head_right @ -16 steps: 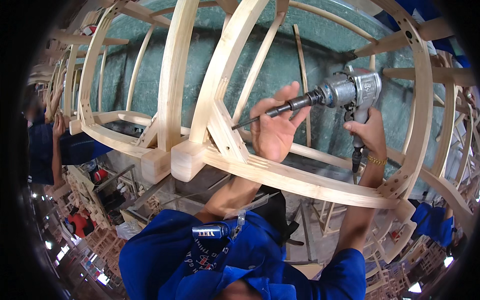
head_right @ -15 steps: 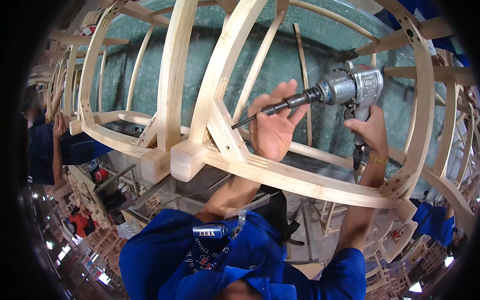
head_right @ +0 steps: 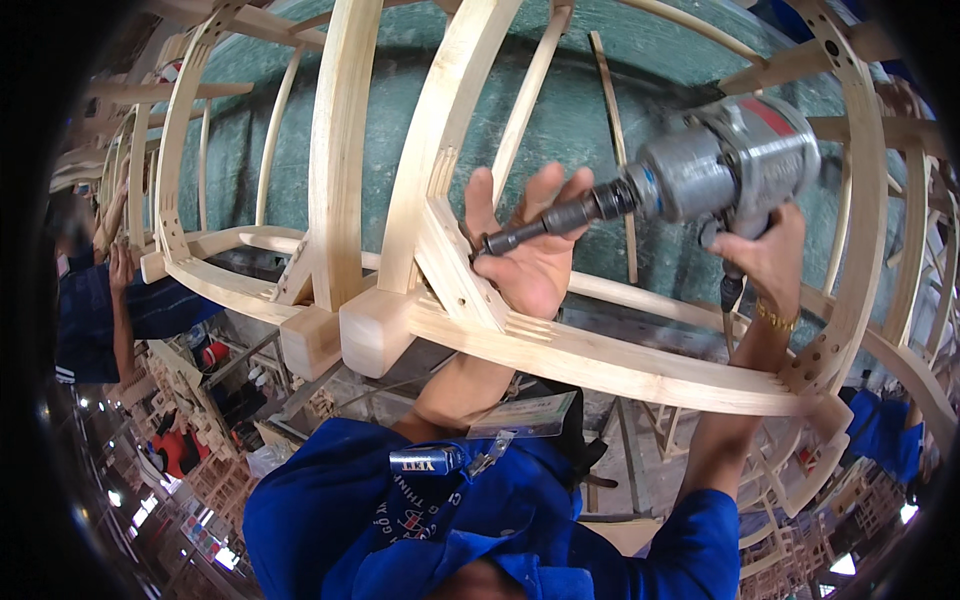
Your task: The person assembles wooden chair frames on a factory floor using a pneumatic impact driver. They repeatedly pick up screws, align chair parts, and drive screws into pre-drilled holes to secure the frame components together.
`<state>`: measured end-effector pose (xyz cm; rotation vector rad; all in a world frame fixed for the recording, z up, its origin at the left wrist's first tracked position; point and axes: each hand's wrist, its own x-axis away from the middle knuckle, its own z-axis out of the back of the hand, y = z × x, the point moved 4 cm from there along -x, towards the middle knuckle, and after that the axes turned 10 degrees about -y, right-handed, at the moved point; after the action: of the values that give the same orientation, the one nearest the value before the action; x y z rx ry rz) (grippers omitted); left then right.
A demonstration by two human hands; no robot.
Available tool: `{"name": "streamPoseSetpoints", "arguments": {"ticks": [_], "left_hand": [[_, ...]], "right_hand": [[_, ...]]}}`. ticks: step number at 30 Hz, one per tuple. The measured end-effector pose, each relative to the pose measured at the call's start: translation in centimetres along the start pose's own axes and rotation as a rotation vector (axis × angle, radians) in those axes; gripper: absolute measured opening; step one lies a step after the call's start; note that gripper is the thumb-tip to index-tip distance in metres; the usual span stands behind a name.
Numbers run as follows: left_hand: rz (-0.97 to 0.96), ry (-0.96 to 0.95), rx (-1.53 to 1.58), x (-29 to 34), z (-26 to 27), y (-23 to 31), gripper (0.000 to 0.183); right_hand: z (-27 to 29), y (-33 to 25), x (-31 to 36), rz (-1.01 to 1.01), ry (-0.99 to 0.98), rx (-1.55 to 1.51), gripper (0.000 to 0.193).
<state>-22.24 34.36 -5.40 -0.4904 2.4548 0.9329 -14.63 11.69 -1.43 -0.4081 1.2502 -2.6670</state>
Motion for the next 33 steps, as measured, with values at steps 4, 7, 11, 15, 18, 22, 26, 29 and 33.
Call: {"name": "streamPoseSetpoints", "arguments": {"ticks": [4,7,11,15,18,22,26,29,33], "left_hand": [[0.073,-0.019,-0.071,0.5,0.3,0.3,0.066],[0.119,-0.02,-0.118,0.1,0.0,1.0,0.067],[0.353,0.071,-0.171,0.7,-0.7,1.4,0.065],[0.552,0.073,-0.229,2.0,-0.4,2.0,0.058],[0.697,-0.068,-0.3,1.6,-0.5,3.3,0.051],[0.868,-0.072,-0.141,2.9,-1.0,5.3,0.053],[0.813,-0.032,0.204,4.4,-1.0,6.4,0.065],[0.824,-0.099,0.175,3.8,-1.9,7.5,0.067],[0.783,-0.054,0.127,4.5,-1.5,7.9,0.062]], "right_hand": [[0.1,0.0,0.3,0.1,0.046,-0.082,0.06],[-0.2,-0.6,-0.7,0.081,-0.051,0.075,0.058],[-0.2,-2.0,-0.9,-0.006,-0.007,0.066,0.045],[-0.8,-4.8,-1.4,0.162,-0.069,-0.014,0.032],[-1.3,-4.7,-1.3,0.209,-0.073,0.014,0.031],[-1.6,-4.4,-1.3,0.138,-0.123,-0.004,0.032],[-1.9,-4.4,-1.3,0.072,-0.16,-0.009,0.037],[-2.3,-3.2,-1.3,0.09,-0.153,-0.004,0.038],[-2.6,-3.2,-1.0,0.042,-0.152,-0.05,0.038]]}}
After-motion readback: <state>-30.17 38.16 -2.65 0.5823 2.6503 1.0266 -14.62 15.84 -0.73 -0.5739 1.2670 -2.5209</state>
